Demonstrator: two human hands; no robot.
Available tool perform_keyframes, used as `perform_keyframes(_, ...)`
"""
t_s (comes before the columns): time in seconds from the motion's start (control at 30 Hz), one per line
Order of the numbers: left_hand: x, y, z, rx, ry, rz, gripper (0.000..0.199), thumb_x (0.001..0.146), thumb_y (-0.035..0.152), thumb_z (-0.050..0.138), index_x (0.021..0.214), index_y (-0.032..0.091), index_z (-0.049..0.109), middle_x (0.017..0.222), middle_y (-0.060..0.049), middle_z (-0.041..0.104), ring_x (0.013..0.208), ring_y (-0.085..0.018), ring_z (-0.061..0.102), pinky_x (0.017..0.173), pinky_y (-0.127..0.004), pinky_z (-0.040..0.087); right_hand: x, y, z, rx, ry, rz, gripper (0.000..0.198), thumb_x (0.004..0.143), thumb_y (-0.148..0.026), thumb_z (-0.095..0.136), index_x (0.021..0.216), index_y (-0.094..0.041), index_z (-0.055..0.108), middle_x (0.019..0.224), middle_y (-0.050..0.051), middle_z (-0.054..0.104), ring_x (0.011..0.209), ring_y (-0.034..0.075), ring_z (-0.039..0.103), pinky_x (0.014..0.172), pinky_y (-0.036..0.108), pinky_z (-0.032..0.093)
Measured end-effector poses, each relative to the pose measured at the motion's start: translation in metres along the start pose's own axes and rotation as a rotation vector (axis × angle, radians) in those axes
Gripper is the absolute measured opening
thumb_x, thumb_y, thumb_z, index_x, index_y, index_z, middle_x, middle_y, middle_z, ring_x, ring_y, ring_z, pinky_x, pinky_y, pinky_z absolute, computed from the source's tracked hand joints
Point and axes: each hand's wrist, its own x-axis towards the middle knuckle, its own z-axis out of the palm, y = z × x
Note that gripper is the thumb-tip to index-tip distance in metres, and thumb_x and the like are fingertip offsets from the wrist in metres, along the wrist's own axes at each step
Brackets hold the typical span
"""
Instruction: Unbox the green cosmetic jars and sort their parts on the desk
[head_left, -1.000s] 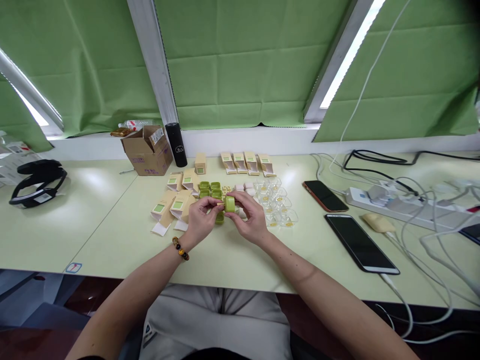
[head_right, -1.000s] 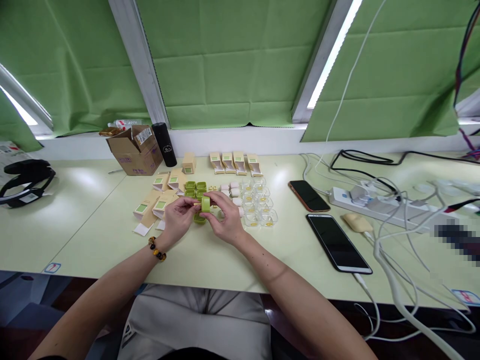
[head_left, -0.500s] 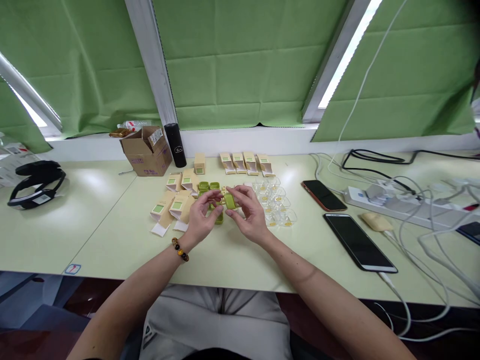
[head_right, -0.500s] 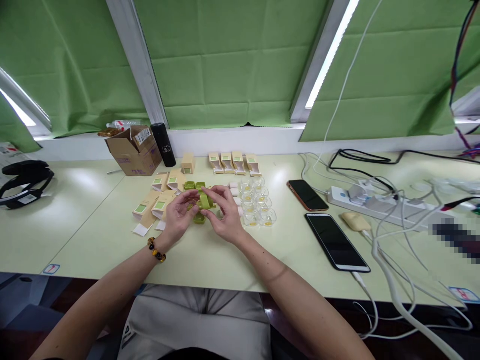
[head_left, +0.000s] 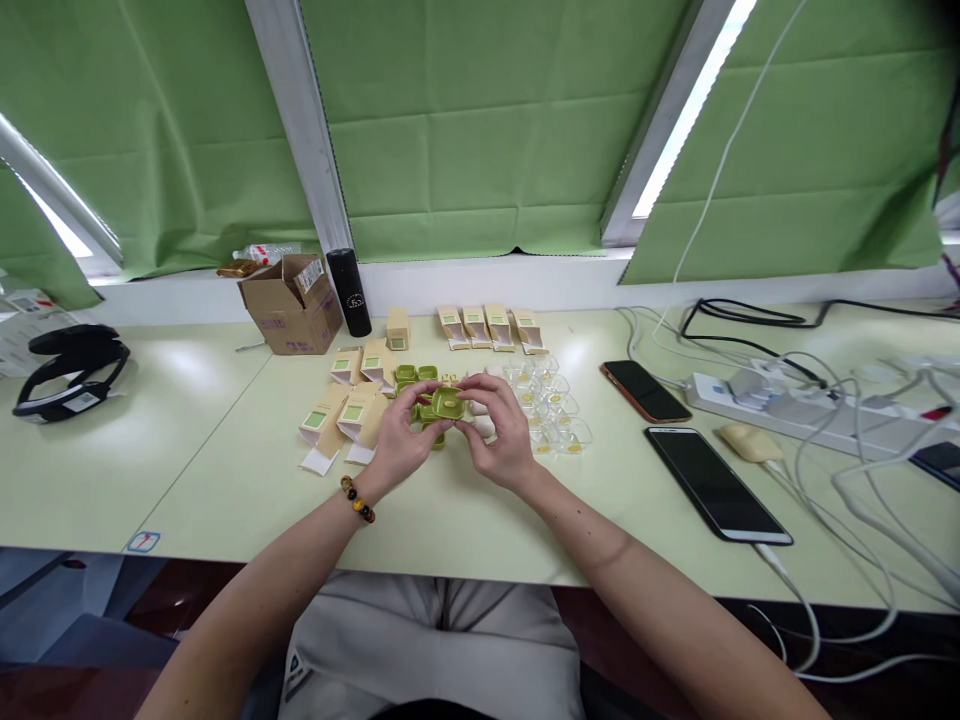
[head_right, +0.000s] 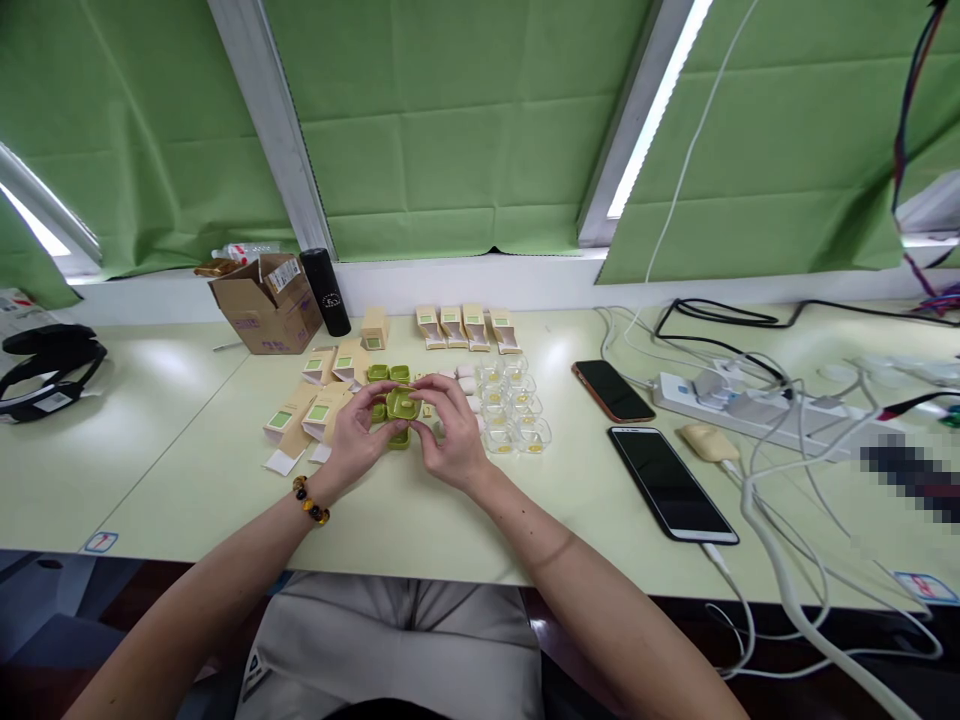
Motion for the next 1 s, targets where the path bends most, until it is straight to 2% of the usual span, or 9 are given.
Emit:
perform_keyframes(0.1,-0.0003,0.0015,-0.001,0.13,0.024,0.077,0.044,0.082,0.022,0.084,0.123,0.024,0.067,0.123,-0.009,0.07,0.113,-0.024,0.065,0.1,-0.039,0.053,-0.001,-0.0001,0.0001,0.012,-0.003,-0.046,0.038,0.094,-0.014,0.061,0.13,-0.027,0.064,0.129,0.014,0.062,0.122,0.031,0.065,0.101,0.056,0.061)
perform_keyframes(0.2,-0.0013,0.0043,-0.0012,0.295,0.05,0.242,0.039,0.084,0.022,0.082,0.119,0.023,0.067,0.116,-0.008,0.07,0.111,-0.024,0.065,0.097,-0.041,0.055,-0.0033,0.0026,0.001,-0.078,0.011,-0.111,0.041,0.094,-0.011,0.059,0.131,-0.026,0.066,0.126,0.015,0.06,0.116,0.029,0.066,0.093,0.05,0.063)
perform_keyframes(0.3,-0.0025,0.0067,-0.0009,0.443,0.064,0.432,0.035,0.088,0.024,0.079,0.12,0.022,0.065,0.112,-0.009,0.071,0.11,-0.026,0.065,0.097,-0.044,0.057,-0.0043,0.0048,0.0006,-0.265,0.042,-0.152,0.033,0.092,-0.011,0.063,0.12,-0.025,0.073,0.11,0.012,0.061,0.106,0.027,0.063,0.084,0.045,0.06)
perform_keyframes(0.4,-0.0032,0.0081,-0.0005,0.531,0.059,0.531,0.033,0.091,0.025,0.077,0.122,0.022,0.063,0.111,-0.009,0.073,0.108,-0.026,0.065,0.097,-0.047,0.057,-0.0033,0.0041,-0.0004,-0.402,0.061,-0.143,0.022,0.09,-0.013,0.066,0.105,-0.025,0.077,0.097,0.01,0.061,0.098,0.026,0.057,0.08,0.041,0.054)
perform_keyframes(0.6,-0.0034,0.0071,-0.0011,0.59,0.045,0.598,0.032,0.093,0.021,0.073,0.123,0.022,0.061,0.111,-0.009,0.074,0.107,-0.027,0.066,0.096,-0.048,0.056,-0.0023,0.0005,0.001,-0.489,0.065,-0.176,0.02,0.088,-0.007,0.067,0.095,-0.023,0.078,0.087,0.008,0.061,0.091,0.023,0.051,0.073,0.035,0.047)
perform_keyframes(0.83,-0.0047,0.005,-0.0013,0.62,0.035,0.605,0.031,0.094,0.02,0.07,0.124,0.022,0.063,0.111,-0.011,0.075,0.109,-0.027,0.067,0.098,-0.048,0.055,-0.004,0.0012,0.0027,-0.516,0.045,-0.147,0.017,0.091,-0.009,0.065,0.085,-0.021,0.075,0.081,0.006,0.061,0.085,0.021,0.049,0.072,0.034,0.043)
perform_keyframes(1.0,-0.005,0.0044,-0.0007,0.622,0.059,0.592,0.03,0.094,0.023,0.072,0.122,0.022,0.063,0.11,-0.01,0.075,0.107,-0.027,0.068,0.096,-0.048,0.056,-0.0009,-0.0013,0.0016,-0.517,0.06,-0.234,0.018,0.09,-0.007,0.065,0.081,-0.021,0.072,0.075,0.005,0.061,0.081,0.021,0.047,0.071,0.036,0.04)
